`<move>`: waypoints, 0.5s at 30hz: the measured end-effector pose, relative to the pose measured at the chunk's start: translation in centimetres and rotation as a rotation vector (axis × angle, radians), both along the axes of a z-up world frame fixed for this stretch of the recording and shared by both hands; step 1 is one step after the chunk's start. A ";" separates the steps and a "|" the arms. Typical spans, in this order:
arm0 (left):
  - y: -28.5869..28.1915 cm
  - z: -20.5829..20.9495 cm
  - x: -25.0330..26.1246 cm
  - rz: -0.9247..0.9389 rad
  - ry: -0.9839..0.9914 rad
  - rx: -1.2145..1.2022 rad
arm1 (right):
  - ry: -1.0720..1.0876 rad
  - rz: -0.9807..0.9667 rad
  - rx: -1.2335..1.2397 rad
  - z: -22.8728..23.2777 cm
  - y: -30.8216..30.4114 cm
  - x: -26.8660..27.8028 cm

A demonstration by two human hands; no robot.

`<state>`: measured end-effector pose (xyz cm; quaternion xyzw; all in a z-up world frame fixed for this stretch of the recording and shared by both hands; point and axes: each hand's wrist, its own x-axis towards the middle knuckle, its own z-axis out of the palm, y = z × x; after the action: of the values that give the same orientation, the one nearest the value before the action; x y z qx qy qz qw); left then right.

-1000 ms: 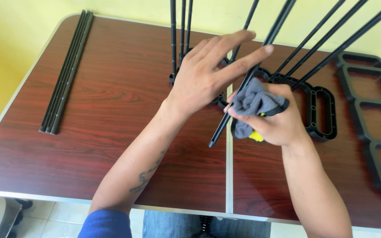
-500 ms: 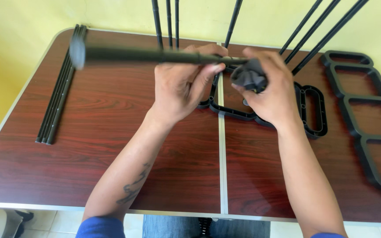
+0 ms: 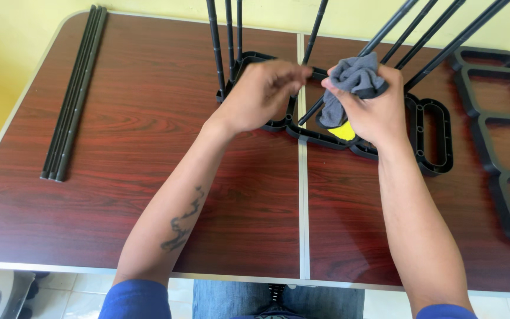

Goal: The person inserts black metal poles into black plastic base frames on a table, then wipes each pole with a cloth. The person repeats this process for several poles, handling them one at a time.

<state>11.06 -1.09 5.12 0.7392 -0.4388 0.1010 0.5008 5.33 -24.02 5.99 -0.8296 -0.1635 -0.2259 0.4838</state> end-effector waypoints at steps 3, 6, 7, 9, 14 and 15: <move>0.3 -3.3 1.7 -0.015 0.092 0.192 | -0.015 0.048 -0.026 -0.9 1.0 0.8; 0.2 -5.6 2.7 0.016 0.144 0.250 | -0.092 0.084 -0.080 -1.6 1.9 1.5; 0.3 -6.1 2.9 0.028 0.145 0.243 | -0.074 0.067 -0.101 -1.8 2.1 1.7; 0.3 -7.0 3.2 0.051 0.148 0.231 | -0.049 0.050 -0.134 -2.2 2.4 1.9; 0.4 -8.3 3.6 0.059 0.187 0.248 | -0.044 0.055 -0.177 -2.7 2.8 2.6; 0.3 -8.4 3.7 0.066 0.203 0.258 | -0.051 0.059 -0.168 -2.8 2.8 2.7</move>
<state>14.73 -0.77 -3.30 0.8178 -0.3706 -0.0150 0.4401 8.05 -21.23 3.18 -0.8561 -0.2187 -0.2179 0.4145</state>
